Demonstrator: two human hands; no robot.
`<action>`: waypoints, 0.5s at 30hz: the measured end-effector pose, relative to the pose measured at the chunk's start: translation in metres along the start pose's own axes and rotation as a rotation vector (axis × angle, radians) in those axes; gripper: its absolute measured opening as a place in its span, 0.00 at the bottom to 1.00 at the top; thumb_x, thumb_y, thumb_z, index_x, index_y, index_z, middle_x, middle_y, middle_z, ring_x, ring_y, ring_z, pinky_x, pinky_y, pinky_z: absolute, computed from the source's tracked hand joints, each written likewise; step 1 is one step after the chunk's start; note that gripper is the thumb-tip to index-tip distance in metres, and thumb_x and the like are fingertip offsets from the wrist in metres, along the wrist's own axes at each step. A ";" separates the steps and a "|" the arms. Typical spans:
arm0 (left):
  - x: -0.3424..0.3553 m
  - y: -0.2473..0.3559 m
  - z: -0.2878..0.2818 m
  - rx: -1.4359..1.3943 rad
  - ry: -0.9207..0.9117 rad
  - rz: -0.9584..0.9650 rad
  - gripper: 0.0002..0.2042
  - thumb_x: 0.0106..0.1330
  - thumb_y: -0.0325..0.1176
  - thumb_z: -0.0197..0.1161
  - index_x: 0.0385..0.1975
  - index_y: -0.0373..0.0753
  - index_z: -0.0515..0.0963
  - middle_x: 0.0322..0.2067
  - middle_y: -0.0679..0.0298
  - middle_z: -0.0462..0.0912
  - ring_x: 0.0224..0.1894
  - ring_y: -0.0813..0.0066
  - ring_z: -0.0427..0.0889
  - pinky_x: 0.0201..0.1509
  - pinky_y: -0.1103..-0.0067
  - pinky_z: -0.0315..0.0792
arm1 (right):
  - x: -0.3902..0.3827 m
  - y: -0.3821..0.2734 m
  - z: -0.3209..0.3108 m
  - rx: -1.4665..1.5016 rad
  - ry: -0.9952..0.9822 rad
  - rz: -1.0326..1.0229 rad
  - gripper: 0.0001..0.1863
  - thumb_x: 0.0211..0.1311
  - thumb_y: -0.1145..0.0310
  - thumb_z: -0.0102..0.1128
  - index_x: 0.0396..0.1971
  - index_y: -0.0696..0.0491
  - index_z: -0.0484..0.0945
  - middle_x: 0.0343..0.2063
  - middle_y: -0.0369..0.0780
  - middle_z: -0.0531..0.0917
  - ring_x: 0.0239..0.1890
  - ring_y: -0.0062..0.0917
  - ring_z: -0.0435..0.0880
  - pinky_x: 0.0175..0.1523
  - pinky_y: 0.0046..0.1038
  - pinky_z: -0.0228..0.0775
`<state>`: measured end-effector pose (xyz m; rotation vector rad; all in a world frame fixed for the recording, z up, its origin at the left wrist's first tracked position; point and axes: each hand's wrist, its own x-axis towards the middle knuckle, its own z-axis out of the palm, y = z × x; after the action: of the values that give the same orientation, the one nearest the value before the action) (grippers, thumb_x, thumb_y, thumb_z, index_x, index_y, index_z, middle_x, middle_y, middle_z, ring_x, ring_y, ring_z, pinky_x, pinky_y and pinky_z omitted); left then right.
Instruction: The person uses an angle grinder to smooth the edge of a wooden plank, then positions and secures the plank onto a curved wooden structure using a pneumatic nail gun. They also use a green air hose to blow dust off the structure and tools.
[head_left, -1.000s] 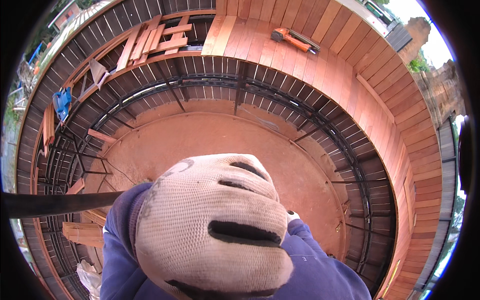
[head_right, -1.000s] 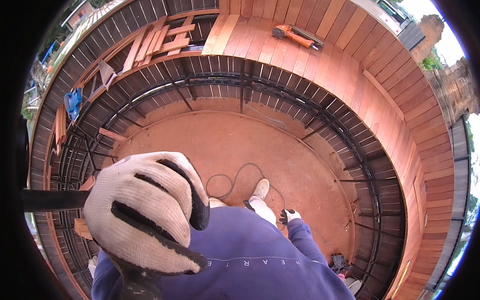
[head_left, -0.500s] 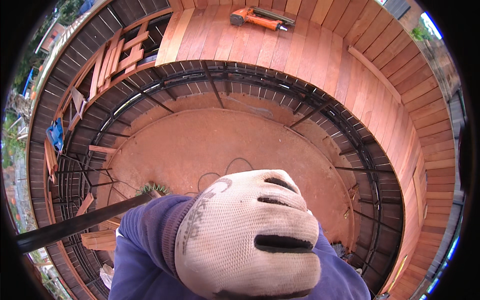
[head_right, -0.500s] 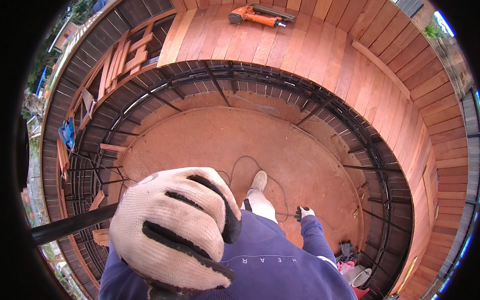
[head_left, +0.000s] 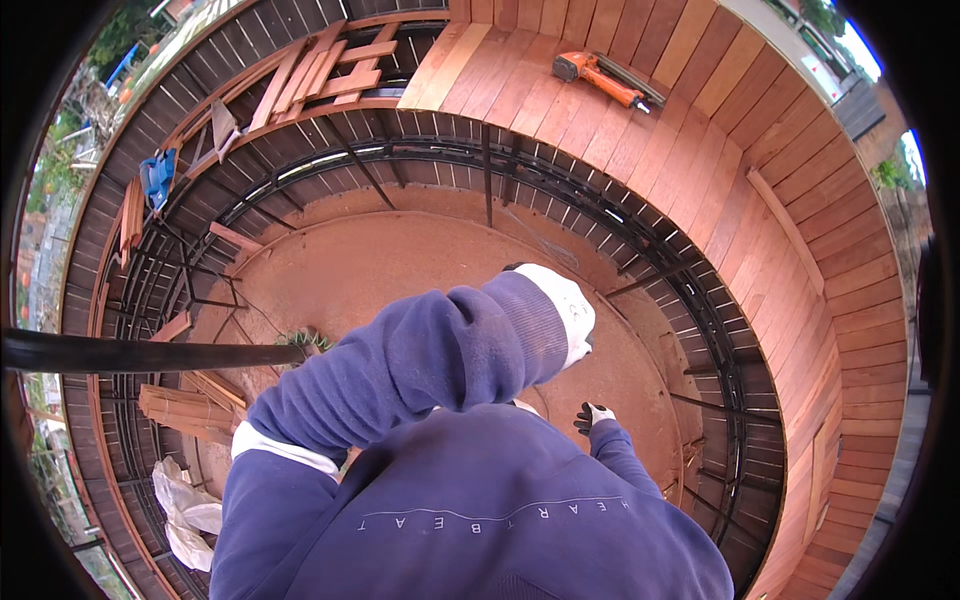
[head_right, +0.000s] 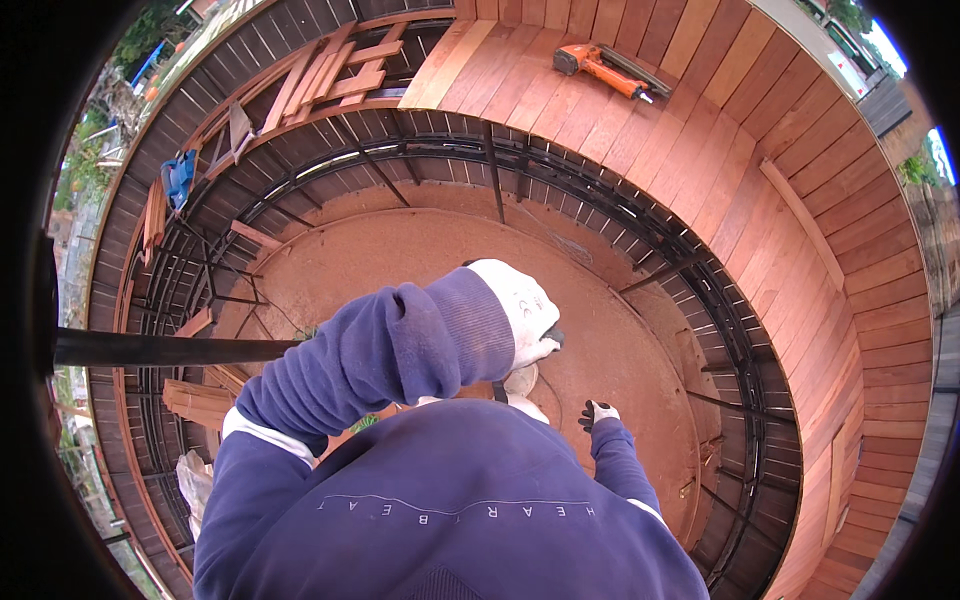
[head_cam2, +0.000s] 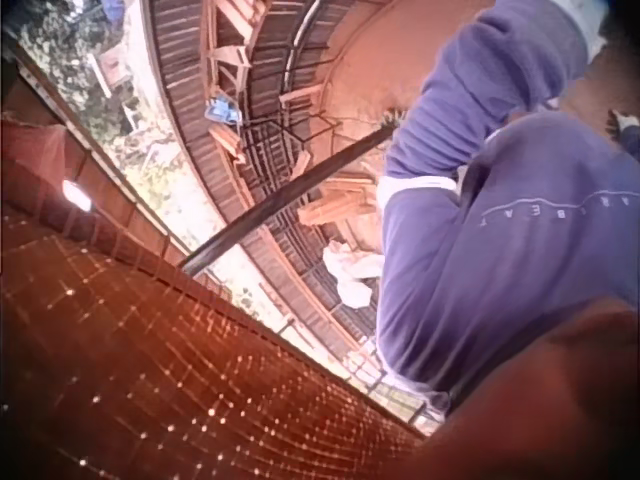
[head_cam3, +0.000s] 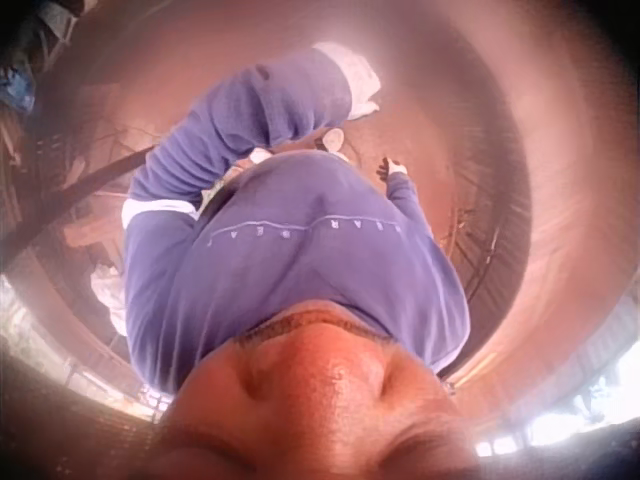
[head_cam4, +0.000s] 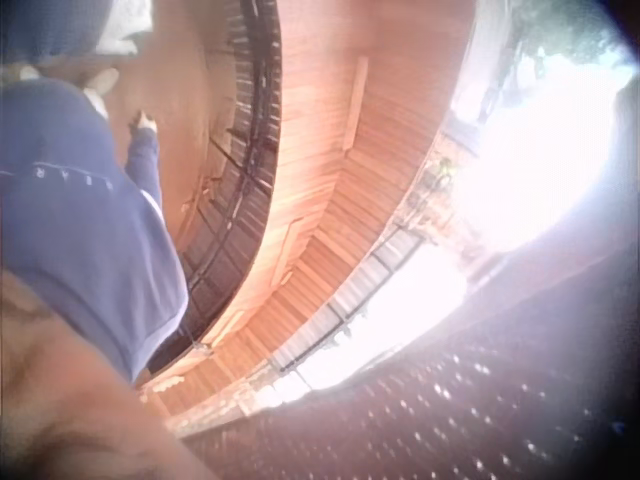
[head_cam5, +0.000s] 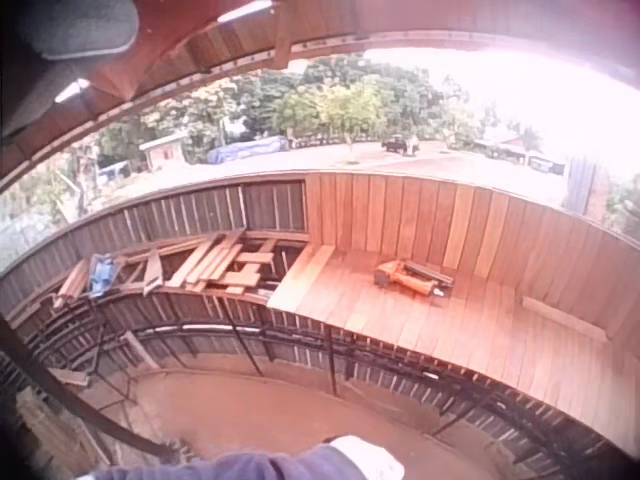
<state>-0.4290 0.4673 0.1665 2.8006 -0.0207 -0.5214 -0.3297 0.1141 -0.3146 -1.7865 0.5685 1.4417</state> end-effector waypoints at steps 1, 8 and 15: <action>-0.002 0.006 -0.006 -0.027 -0.019 0.040 0.15 0.63 0.44 0.53 0.33 0.39 0.81 0.30 0.57 0.83 0.35 0.62 0.82 0.39 0.69 0.75 | 0.001 -0.009 0.006 -0.037 0.016 0.002 0.16 0.61 0.58 0.56 0.45 0.49 0.74 0.39 0.42 0.82 0.34 0.37 0.84 0.33 0.39 0.71; -0.084 0.091 -0.109 -0.303 -0.152 0.324 0.13 0.62 0.39 0.54 0.34 0.37 0.80 0.32 0.57 0.83 0.36 0.61 0.82 0.39 0.70 0.76 | 0.021 -0.088 0.037 -0.369 -0.063 -0.054 0.17 0.61 0.58 0.56 0.46 0.49 0.73 0.40 0.42 0.82 0.34 0.36 0.84 0.34 0.37 0.71; -0.148 0.083 -0.104 -0.379 0.044 0.282 0.13 0.62 0.38 0.53 0.34 0.36 0.80 0.31 0.56 0.83 0.35 0.60 0.82 0.38 0.71 0.75 | 0.019 -0.146 0.084 -0.526 -0.193 -0.235 0.18 0.61 0.58 0.56 0.48 0.49 0.72 0.40 0.42 0.82 0.35 0.35 0.84 0.35 0.36 0.71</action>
<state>-0.5275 0.4265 0.3352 2.3852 -0.2739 -0.3512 -0.2694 0.2717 -0.2984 -1.9903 -0.1379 1.6701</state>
